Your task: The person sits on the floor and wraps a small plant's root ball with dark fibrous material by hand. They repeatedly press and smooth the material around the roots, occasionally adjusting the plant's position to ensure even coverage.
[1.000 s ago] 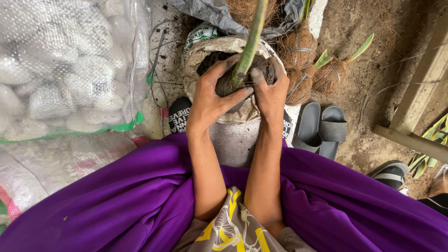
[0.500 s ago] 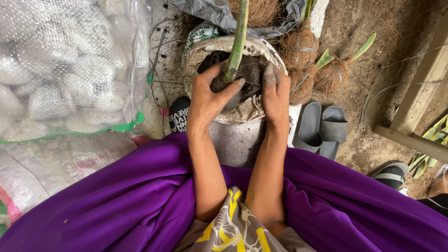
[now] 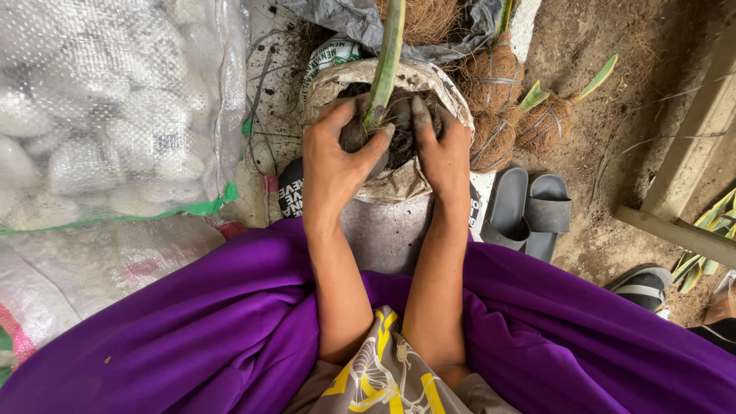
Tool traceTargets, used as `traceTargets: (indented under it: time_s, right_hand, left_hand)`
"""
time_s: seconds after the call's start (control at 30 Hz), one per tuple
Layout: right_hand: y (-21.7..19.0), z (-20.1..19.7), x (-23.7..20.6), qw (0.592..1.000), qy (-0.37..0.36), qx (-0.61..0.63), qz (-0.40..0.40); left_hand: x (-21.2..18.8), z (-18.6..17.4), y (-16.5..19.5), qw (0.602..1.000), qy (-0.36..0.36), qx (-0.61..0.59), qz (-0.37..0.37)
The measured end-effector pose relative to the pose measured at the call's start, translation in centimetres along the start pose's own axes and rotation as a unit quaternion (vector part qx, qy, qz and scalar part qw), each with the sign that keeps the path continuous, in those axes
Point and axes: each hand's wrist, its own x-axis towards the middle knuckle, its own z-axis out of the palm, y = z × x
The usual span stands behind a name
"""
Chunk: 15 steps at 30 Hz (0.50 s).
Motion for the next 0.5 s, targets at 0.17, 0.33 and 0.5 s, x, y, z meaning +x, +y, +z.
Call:
traceTargets:
  time_s: [0.17,0.33,0.5]
  right_hand:
    - [0.4,-0.1,0.3,0.997,-0.023,0.005,-0.079]
    - [2.5,0.1,0.8,0.998,-0.045,0.000,-0.032]
    - [3.6,0.1,1.0,0.996,-0.067,0.051,0.011]
  left_hand:
    - [-0.1,-0.3,-0.4,0.982,-0.119,-0.088,-0.115]
    - [0.3,2.0,-2.0,0.971,-0.137,-0.186,-0.064]
    - [0.6,2.2,-3.2,0.971,-0.118,-0.112,-0.173]
